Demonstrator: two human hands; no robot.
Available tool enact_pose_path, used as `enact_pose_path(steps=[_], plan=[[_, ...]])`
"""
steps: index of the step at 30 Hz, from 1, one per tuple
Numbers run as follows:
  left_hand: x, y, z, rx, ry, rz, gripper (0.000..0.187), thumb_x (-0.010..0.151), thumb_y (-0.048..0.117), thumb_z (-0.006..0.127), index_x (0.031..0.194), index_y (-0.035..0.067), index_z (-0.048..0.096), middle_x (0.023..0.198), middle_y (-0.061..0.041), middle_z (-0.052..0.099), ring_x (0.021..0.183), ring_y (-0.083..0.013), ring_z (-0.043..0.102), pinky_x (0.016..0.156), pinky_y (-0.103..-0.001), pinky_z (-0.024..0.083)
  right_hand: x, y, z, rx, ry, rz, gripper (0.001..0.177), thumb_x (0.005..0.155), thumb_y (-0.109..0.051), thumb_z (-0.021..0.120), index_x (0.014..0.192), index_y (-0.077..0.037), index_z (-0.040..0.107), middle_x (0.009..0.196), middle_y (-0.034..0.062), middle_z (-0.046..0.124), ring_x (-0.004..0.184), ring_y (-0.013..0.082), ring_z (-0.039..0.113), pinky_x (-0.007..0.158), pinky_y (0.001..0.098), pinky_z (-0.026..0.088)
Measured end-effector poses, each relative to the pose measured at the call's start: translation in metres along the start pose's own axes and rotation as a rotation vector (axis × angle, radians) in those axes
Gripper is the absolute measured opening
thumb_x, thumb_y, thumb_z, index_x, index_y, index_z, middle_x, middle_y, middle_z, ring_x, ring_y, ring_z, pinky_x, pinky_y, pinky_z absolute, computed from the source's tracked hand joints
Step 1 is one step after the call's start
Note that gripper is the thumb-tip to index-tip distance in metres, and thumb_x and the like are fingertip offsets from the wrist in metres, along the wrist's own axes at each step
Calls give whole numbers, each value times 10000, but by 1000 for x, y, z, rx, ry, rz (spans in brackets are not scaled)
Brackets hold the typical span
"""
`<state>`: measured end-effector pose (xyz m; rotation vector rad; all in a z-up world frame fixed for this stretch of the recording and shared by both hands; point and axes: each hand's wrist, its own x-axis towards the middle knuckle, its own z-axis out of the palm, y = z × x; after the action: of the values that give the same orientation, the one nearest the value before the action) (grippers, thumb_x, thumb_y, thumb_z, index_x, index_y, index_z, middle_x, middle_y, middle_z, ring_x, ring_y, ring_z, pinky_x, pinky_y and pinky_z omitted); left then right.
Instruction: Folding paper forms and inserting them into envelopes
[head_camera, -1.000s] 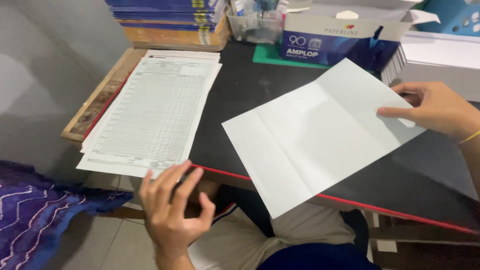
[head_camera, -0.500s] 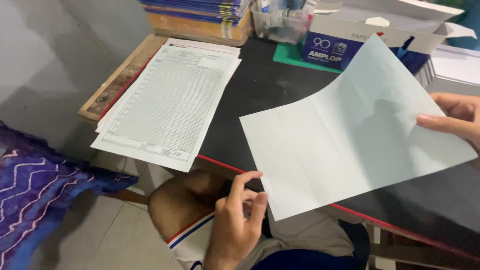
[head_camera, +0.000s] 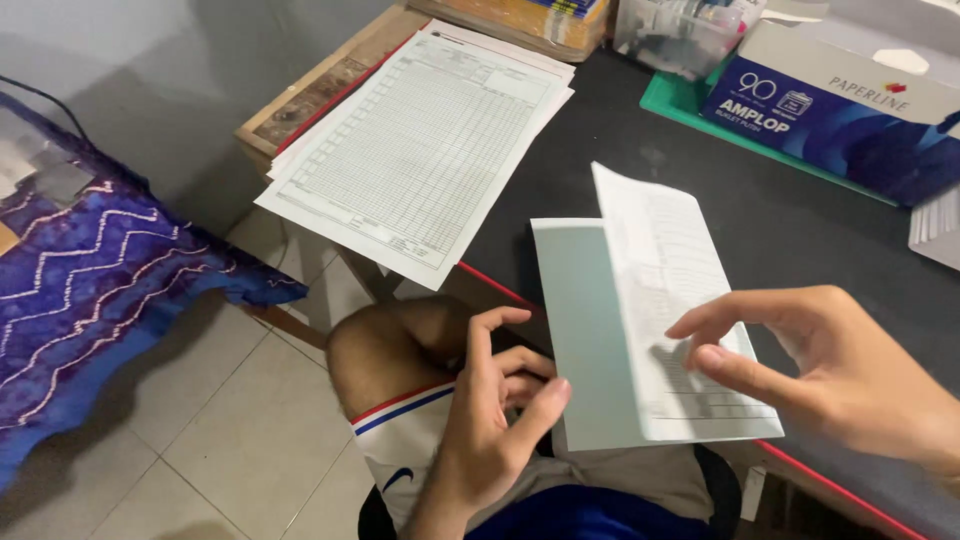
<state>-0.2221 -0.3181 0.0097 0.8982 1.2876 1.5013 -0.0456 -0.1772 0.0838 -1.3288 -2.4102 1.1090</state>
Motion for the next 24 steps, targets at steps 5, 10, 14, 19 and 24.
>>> enact_pose_path(steps=[5,10,14,19,24], plan=[[7,-2,1,-42,56,-31,583,722,414,585,1151,97,349,885,-140,598,569,-134,586,509,-194,377,-4,-11,16,-89,-20,-270,293,712,-392,615,747,-177,811,689,-88,858,647,22,776,624,210,536],[7,-7,6,-66,143,-86,649,739,18,625,1284,108,284,770,-94,637,490,-82,568,514,-170,452,-4,-17,20,-238,222,-574,120,645,-158,719,747,-97,704,755,-21,712,651,117,624,661,264,497],[1,1,-12,33,17,-95,752,731,77,621,1358,95,207,824,-77,672,564,-77,543,542,-196,490,14,-15,4,-347,322,-457,237,731,-226,645,931,-105,680,1112,81,630,1035,192,588,892,338,432],[-8,25,-36,279,-273,193,172,788,134,503,914,39,569,804,2,604,749,-83,531,694,-224,445,43,14,-1,266,-69,60,536,747,-264,452,1262,-122,500,1243,22,625,1125,130,590,866,297,462],[-16,37,-37,440,-329,307,257,826,223,458,951,34,580,873,-49,610,800,-151,584,722,-263,452,30,10,11,288,-302,-248,648,709,-505,454,1213,-110,556,1206,38,682,1092,146,644,860,320,485]])
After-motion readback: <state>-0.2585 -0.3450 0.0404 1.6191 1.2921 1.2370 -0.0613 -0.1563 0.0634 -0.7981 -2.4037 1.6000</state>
